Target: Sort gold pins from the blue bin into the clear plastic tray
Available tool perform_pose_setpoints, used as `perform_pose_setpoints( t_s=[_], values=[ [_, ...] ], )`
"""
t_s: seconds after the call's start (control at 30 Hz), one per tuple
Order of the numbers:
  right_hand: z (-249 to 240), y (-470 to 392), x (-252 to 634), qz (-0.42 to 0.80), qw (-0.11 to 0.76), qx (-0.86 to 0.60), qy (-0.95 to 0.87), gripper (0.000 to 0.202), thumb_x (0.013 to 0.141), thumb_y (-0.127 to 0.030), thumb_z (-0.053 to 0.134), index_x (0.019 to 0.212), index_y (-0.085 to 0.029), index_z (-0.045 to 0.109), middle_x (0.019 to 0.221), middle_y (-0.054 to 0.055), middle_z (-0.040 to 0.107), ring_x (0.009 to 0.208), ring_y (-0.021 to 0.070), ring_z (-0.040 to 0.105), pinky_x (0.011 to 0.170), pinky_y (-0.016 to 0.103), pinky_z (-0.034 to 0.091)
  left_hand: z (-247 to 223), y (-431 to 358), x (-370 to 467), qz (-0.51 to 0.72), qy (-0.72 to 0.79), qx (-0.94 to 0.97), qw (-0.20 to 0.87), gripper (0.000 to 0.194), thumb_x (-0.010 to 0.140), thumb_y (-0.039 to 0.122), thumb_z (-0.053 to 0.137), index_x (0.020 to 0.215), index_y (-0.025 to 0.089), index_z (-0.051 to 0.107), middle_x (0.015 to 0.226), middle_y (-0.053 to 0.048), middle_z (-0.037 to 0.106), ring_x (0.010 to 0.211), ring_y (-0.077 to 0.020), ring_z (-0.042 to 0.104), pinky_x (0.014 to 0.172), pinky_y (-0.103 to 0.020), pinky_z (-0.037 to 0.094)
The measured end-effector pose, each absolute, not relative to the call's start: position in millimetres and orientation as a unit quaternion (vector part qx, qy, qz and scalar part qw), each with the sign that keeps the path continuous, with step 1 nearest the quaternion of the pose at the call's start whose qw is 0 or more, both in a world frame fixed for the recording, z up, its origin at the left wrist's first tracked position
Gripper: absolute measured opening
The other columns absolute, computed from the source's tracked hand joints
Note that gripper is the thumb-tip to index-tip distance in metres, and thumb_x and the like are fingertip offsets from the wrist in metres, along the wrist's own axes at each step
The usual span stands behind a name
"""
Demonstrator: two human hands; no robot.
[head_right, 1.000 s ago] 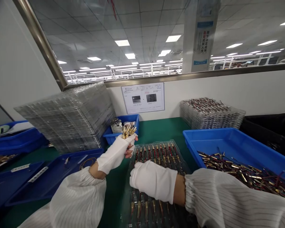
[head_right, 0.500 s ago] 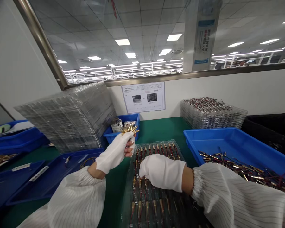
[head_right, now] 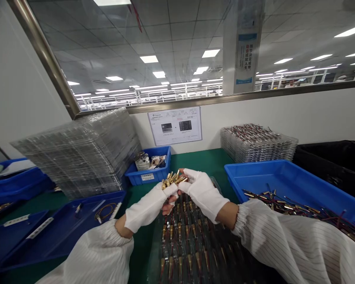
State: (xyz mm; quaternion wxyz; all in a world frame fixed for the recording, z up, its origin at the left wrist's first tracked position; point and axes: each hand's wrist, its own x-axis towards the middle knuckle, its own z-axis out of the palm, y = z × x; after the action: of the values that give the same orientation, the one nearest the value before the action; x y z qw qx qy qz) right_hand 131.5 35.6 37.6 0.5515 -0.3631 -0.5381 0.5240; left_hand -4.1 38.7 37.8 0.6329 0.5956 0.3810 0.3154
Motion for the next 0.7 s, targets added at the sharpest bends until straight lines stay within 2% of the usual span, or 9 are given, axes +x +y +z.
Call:
perform_pose_setpoints(
  t_s=[0.1,0.2,0.4,0.57,0.7],
  values=[
    [36,36,134,0.494,0.525,-0.407,-0.561,0.029,0.060,-0.015,0.052,0.088,-0.012,0.057,0.074,0.003,0.060,0.063,0.0114,0.052,0.063,0.025,0.042,34,40,-3,0.325,0.394,0.613,0.603,0.029,0.071,0.045,0.043,0.070,0.017,0.043,0.051,0.006,0.039,0.030,-0.0023,0.027,0.029,-0.018,0.021],
    [34,36,135,0.473,0.513,-0.425,-0.577,0.021,0.060,-0.014,0.050,0.078,-0.011,0.060,0.068,0.003,0.059,0.061,0.0116,0.051,0.059,0.023,0.042,31,41,-1,0.359,0.430,0.610,0.560,0.025,0.069,0.042,0.046,0.067,0.018,0.042,0.050,0.006,0.040,0.031,-0.0030,0.029,0.031,-0.018,0.021],
    [31,38,135,0.467,0.521,-0.449,-0.556,0.014,0.056,-0.016,0.052,0.069,-0.013,0.058,0.059,0.001,0.056,0.050,0.0086,0.046,0.050,0.021,0.039,34,37,-1,0.347,0.467,0.639,0.503,0.025,0.066,0.041,0.050,0.070,0.017,0.046,0.051,0.004,0.044,0.037,-0.0049,0.034,0.036,-0.019,0.025],
    [37,42,139,0.448,0.497,-0.470,-0.576,0.015,0.054,-0.015,0.051,0.067,-0.014,0.058,0.052,-0.002,0.052,0.040,0.0057,0.039,0.040,0.019,0.032,39,38,-8,0.317,0.454,0.657,0.512,0.029,0.065,0.044,0.051,0.072,0.017,0.044,0.052,0.005,0.043,0.039,-0.0047,0.033,0.035,-0.017,0.024],
    [41,50,148,0.415,0.498,-0.473,-0.597,0.013,0.057,-0.018,0.051,0.068,-0.013,0.058,0.046,-0.003,0.048,0.039,0.0060,0.039,0.038,0.018,0.030,34,43,-13,0.324,0.456,0.636,0.532,0.030,0.066,0.045,0.049,0.071,0.018,0.038,0.052,0.006,0.040,0.037,-0.0036,0.031,0.033,-0.016,0.023]
  ],
)
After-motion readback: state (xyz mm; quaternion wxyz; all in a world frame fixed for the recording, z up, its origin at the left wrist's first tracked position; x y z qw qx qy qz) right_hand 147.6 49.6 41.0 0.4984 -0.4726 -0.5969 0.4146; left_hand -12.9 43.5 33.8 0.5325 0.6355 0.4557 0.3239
